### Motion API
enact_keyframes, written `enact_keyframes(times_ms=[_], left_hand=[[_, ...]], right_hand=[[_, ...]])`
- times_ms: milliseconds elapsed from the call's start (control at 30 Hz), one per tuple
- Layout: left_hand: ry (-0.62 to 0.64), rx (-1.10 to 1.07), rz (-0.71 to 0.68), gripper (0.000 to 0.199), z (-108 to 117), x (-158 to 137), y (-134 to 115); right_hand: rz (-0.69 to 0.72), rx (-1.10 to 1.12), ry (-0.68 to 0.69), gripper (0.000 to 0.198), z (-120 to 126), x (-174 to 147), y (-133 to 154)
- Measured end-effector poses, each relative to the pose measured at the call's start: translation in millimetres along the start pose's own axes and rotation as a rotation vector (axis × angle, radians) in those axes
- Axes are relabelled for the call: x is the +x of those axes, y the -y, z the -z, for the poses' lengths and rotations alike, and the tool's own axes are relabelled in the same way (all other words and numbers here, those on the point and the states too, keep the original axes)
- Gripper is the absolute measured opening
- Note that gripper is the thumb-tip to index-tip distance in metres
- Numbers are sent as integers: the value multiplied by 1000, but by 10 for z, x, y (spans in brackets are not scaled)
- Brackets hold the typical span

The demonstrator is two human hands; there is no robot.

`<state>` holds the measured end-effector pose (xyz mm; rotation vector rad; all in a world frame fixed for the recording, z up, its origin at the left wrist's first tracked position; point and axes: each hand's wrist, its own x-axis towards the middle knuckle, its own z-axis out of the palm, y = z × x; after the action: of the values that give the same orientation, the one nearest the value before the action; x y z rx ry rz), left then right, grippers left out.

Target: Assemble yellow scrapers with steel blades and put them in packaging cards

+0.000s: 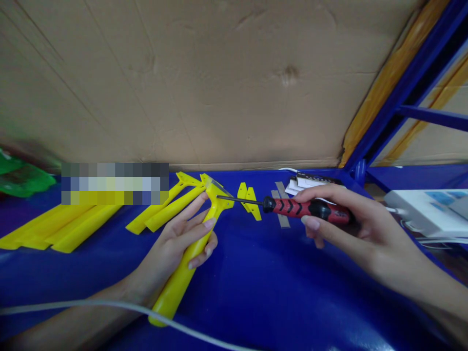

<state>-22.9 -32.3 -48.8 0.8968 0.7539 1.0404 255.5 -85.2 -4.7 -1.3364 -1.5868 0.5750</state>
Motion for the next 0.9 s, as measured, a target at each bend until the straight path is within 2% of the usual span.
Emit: enact_keyframes(times_ms=[67,167,267,367,533,633,700,767,900], left_hand=[[-6,17,-18,77,-9,1,6],[-18,54,-28,72,-19,1,11],[-20,90,-26,71,-25,-8,4],[-5,109,-26,71,-33,-18,-7],[8,105,-16,74,-47,-21,3],[16,101,-25,79,-58,-31,0],[24,119,-14,80,-73,-43,-20],[30,143,3,81,-94,-54,-49],[32,183,-20,79,-120,-61,-74]], right_hand=[[-56,51,48,34,-1,9,-9],[-195,108,118,49,-20,29,-36],[-231,103,112,55,-27,43,-34],[-134,9,55,48,-4,26,-4],[123,-315,-27,37,58,-55,-63],[155,-366,-21,40,73,-73,-110],[107,-341,-21,38,66,-59,-92],[-2,-270,-7,37,47,-36,-41],[-351,11,92,48,-24,-2,25]])
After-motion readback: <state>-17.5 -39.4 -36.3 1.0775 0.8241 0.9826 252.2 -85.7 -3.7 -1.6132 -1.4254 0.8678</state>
